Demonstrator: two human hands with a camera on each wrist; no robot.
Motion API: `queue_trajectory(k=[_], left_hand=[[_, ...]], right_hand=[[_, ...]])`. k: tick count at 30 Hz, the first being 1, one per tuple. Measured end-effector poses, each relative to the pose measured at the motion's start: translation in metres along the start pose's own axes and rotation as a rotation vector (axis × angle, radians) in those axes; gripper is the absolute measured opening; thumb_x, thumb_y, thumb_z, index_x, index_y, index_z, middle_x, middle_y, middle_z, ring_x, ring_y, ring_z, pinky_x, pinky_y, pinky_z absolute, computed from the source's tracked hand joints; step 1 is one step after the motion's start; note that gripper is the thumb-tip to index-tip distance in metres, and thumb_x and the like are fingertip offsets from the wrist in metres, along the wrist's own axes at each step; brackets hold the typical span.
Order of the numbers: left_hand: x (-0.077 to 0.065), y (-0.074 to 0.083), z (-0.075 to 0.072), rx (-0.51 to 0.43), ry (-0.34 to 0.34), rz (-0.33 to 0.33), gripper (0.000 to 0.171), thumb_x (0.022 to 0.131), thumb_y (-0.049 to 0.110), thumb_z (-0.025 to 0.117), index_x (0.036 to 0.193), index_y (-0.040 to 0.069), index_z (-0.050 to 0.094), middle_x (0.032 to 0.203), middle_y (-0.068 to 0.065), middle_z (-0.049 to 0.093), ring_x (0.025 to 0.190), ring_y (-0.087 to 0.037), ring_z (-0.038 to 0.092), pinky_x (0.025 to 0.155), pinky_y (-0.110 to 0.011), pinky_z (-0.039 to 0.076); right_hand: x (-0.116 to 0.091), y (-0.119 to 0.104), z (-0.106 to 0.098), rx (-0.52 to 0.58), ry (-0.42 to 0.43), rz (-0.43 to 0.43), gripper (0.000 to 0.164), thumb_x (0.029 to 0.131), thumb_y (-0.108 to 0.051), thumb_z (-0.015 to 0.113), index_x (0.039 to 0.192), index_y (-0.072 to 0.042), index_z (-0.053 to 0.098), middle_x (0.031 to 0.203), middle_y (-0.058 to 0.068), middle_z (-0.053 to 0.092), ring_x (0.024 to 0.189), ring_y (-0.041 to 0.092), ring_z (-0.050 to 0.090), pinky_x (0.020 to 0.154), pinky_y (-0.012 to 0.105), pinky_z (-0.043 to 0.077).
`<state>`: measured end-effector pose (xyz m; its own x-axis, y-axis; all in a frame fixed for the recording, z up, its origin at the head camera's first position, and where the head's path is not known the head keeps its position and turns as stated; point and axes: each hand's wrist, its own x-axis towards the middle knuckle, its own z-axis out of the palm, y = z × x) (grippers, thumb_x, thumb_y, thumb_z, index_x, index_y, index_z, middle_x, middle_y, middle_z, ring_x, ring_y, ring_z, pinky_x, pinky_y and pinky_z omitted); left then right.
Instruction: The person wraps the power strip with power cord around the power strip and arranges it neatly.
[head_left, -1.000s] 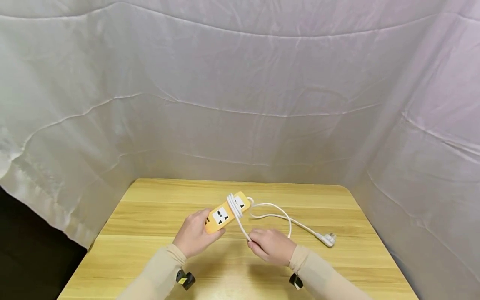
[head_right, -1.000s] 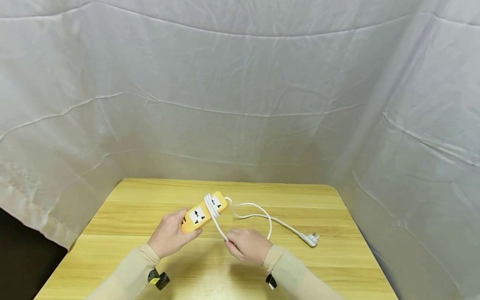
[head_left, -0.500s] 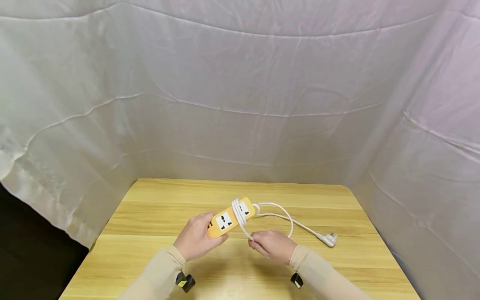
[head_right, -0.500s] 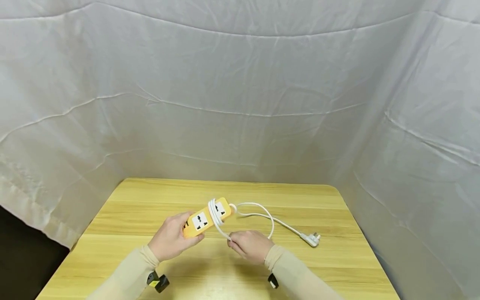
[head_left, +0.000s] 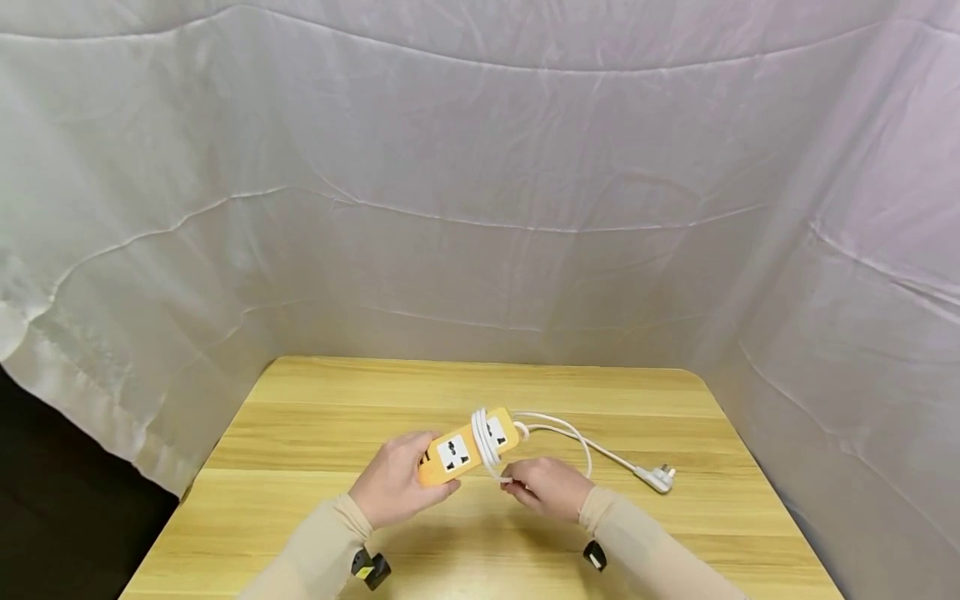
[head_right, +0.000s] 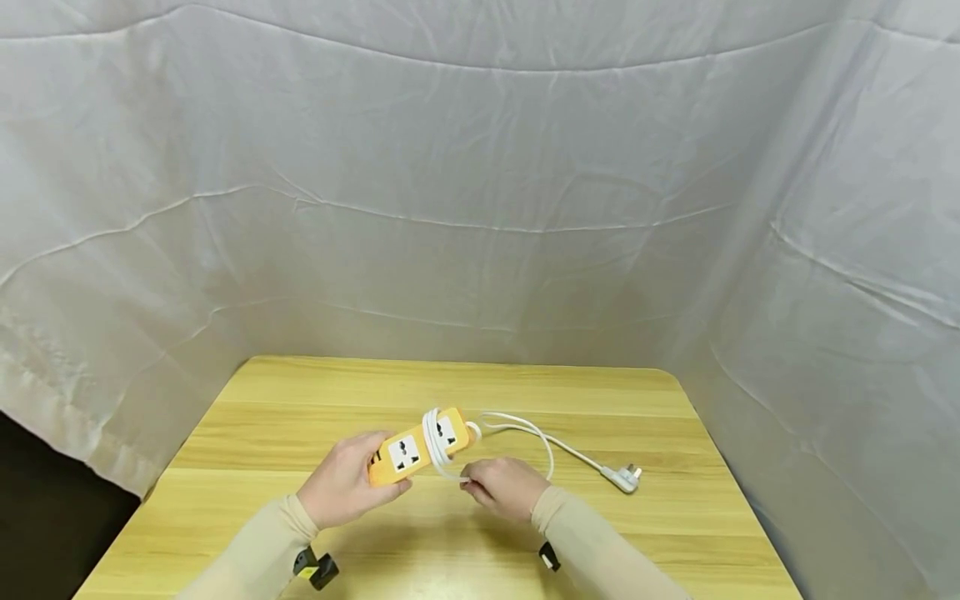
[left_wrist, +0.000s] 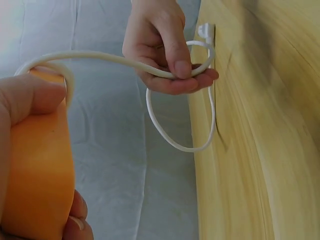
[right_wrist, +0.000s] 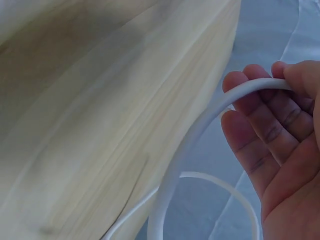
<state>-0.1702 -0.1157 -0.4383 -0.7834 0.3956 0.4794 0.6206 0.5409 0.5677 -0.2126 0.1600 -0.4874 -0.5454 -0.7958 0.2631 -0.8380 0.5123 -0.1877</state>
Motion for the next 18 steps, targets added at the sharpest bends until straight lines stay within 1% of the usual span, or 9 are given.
queue_trajectory(k=[4, 8, 10, 11, 13, 15, 18], left_hand=[[-0.001, 0.002, 0.002, -0.016, -0.03, 0.043, 0.05, 0.07, 0.026, 0.084, 0.111, 0.007, 0.063, 0.091, 0.006, 0.065, 0.069, -0.003, 0.057, 0.056, -0.018, 0.048], [-0.002, 0.005, 0.004, -0.028, -0.064, 0.067, 0.048, 0.07, 0.026, 0.084, 0.11, 0.009, 0.063, 0.09, 0.006, 0.065, 0.07, -0.002, 0.056, 0.058, -0.017, 0.048], [-0.003, 0.006, 0.004, -0.03, -0.073, 0.075, 0.048, 0.069, 0.026, 0.084, 0.11, 0.01, 0.063, 0.09, 0.006, 0.065, 0.07, -0.002, 0.056, 0.058, -0.017, 0.048], [-0.003, 0.007, 0.005, -0.027, -0.078, 0.079, 0.048, 0.069, 0.026, 0.084, 0.109, 0.01, 0.063, 0.089, 0.006, 0.064, 0.069, -0.002, 0.056, 0.057, -0.016, 0.048], [-0.004, 0.008, 0.005, -0.017, -0.087, 0.09, 0.048, 0.069, 0.027, 0.084, 0.109, 0.01, 0.063, 0.089, 0.006, 0.064, 0.069, -0.002, 0.055, 0.057, -0.015, 0.047], [-0.004, 0.008, 0.006, -0.012, -0.097, 0.098, 0.05, 0.069, 0.027, 0.084, 0.11, 0.009, 0.063, 0.09, 0.005, 0.064, 0.069, -0.001, 0.054, 0.056, -0.014, 0.047], [-0.005, 0.008, 0.007, -0.006, -0.115, 0.109, 0.05, 0.069, 0.028, 0.084, 0.111, 0.008, 0.063, 0.089, 0.004, 0.064, 0.069, -0.001, 0.054, 0.057, -0.013, 0.046]], right_hand=[[0.0, 0.005, 0.0, -0.049, -0.002, 0.023, 0.006, 0.093, -0.016, 0.062, 0.095, -0.012, 0.067, 0.088, -0.005, 0.069, 0.078, 0.004, 0.063, 0.069, 0.021, 0.052], [-0.001, 0.01, 0.001, -0.092, 0.022, 0.022, 0.012, 0.094, -0.017, 0.061, 0.104, -0.01, 0.065, 0.095, 0.002, 0.07, 0.081, 0.012, 0.066, 0.07, 0.028, 0.054], [-0.001, 0.013, 0.002, -0.103, 0.034, 0.009, 0.019, 0.094, -0.017, 0.061, 0.11, -0.008, 0.064, 0.1, 0.006, 0.069, 0.084, 0.016, 0.067, 0.073, 0.03, 0.054], [-0.001, 0.014, 0.002, -0.108, 0.039, 0.005, 0.02, 0.094, -0.017, 0.061, 0.111, -0.007, 0.064, 0.1, 0.007, 0.07, 0.084, 0.017, 0.067, 0.072, 0.03, 0.054], [0.0, 0.016, 0.001, -0.111, 0.039, 0.001, 0.019, 0.092, -0.016, 0.062, 0.109, -0.006, 0.065, 0.094, 0.008, 0.07, 0.08, 0.017, 0.066, 0.071, 0.029, 0.054], [0.001, 0.018, 0.0, -0.1, 0.035, 0.016, 0.017, 0.089, -0.014, 0.065, 0.104, -0.006, 0.066, 0.089, 0.007, 0.07, 0.077, 0.017, 0.066, 0.07, 0.029, 0.054], [0.004, 0.018, -0.004, -0.034, 0.014, 0.08, 0.016, 0.083, -0.008, 0.069, 0.099, -0.008, 0.067, 0.085, 0.004, 0.068, 0.077, 0.018, 0.065, 0.072, 0.03, 0.054]])
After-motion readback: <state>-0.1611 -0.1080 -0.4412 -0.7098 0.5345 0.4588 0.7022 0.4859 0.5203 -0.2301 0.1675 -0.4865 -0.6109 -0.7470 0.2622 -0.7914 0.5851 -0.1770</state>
